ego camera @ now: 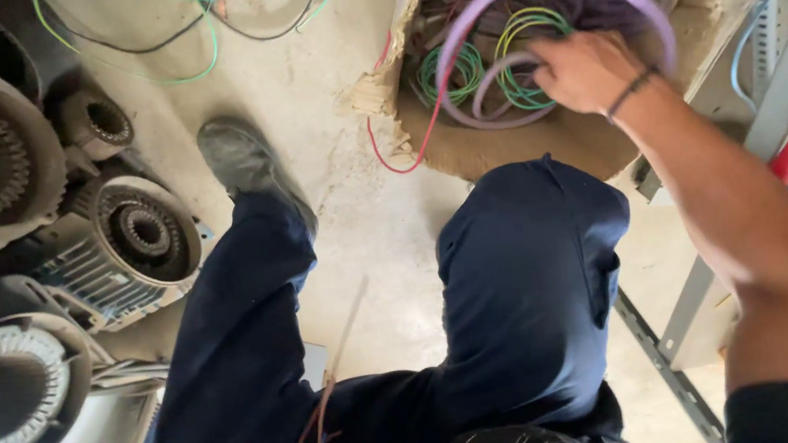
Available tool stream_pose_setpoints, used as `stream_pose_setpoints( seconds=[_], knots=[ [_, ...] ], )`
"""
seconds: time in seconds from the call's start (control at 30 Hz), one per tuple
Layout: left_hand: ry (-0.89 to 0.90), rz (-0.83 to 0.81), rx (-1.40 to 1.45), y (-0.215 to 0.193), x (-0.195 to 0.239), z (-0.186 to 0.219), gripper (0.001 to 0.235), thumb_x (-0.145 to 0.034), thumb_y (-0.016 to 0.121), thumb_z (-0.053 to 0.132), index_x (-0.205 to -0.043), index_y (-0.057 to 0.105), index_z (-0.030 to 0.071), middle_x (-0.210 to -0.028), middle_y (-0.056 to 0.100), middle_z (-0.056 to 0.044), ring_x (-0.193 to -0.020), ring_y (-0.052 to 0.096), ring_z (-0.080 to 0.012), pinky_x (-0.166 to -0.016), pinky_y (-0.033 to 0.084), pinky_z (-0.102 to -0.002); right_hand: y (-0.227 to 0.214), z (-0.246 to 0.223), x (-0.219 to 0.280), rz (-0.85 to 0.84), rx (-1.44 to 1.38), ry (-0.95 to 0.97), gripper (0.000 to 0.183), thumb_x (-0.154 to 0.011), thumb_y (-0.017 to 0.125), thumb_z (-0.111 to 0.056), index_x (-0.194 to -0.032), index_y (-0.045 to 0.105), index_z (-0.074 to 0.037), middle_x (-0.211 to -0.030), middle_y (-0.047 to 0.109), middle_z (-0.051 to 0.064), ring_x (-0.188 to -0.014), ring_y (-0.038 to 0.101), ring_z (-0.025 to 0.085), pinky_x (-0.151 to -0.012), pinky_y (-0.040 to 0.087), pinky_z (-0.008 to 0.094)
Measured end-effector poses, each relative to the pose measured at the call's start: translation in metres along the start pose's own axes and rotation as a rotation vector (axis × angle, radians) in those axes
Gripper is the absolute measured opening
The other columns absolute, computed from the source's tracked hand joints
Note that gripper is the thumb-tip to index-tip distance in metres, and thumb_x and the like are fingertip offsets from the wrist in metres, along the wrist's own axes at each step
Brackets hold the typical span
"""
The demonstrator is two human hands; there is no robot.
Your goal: Sorting through a box of electrical wires and stripping the insulation from the ends using a wire stripper.
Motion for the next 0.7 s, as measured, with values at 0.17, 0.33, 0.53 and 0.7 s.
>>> stream_pose_setpoints(
  seconds=[0.17,0.33,0.53,0.7],
  knots=[
    [0.09,-0.09,-0.148,-0.005,-0.012,-0.001,0.012,-0.087,0.075,0.031,-0.091,0.077,0.02,-0.058,0.063,0.008,-0.047,0.064,-0.0086,-0.05,0.051,-0.022,0.01,-0.001,0.017,-0.107,0.117,0.19,0.035,-0.1,0.048,-0.033,-0.109,0.073,-0.01,-0.098,0.077,0.021,-0.09,0.07,0.048,-0.079,0.054,0.057],
    [0.038,-0.131,-0.107,0.0,-0.016,-0.003,0.014,-0.087,0.074,0.033,-0.089,0.077,0.02,-0.059,0.067,0.009,-0.048,0.067,-0.0078,-0.051,0.053,-0.021,0.027,0.024,-0.065,-0.041,-0.549,0.063,0.034,-0.095,0.053,-0.011,-0.121,0.073,-0.004,-0.117,0.071,0.012,-0.091,0.069,0.031,-0.079,0.055,0.038],
    [-0.005,-0.053,-0.098,0.002,-0.024,0.006,0.013,-0.084,0.074,0.028,-0.091,0.078,0.017,-0.063,0.068,0.006,-0.048,0.066,-0.0097,-0.05,0.053,-0.022,0.087,0.041,-0.139,-0.239,-0.782,0.176,0.034,-0.103,0.055,-0.032,-0.121,0.07,-0.006,-0.105,0.074,0.013,-0.069,0.065,0.028,-0.056,0.053,0.04],
    [-0.204,0.016,0.021,-0.011,-0.024,0.011,0.029,-0.092,0.058,0.034,-0.102,0.075,0.013,-0.068,0.074,0.002,-0.049,0.066,-0.0131,-0.053,0.055,-0.023,0.156,0.052,-0.16,0.071,-0.425,-0.09,0.026,-0.098,0.061,-0.022,-0.106,0.074,-0.001,-0.101,0.074,0.021,-0.08,0.065,0.04,-0.071,0.052,0.052]
  ],
)
Point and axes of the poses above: each hand's wrist, its own x-axis away from the middle knuckle, its own y-axis out of the palm, z = x × y, the point moved 1 cm from there along -x, towards the middle knuckle
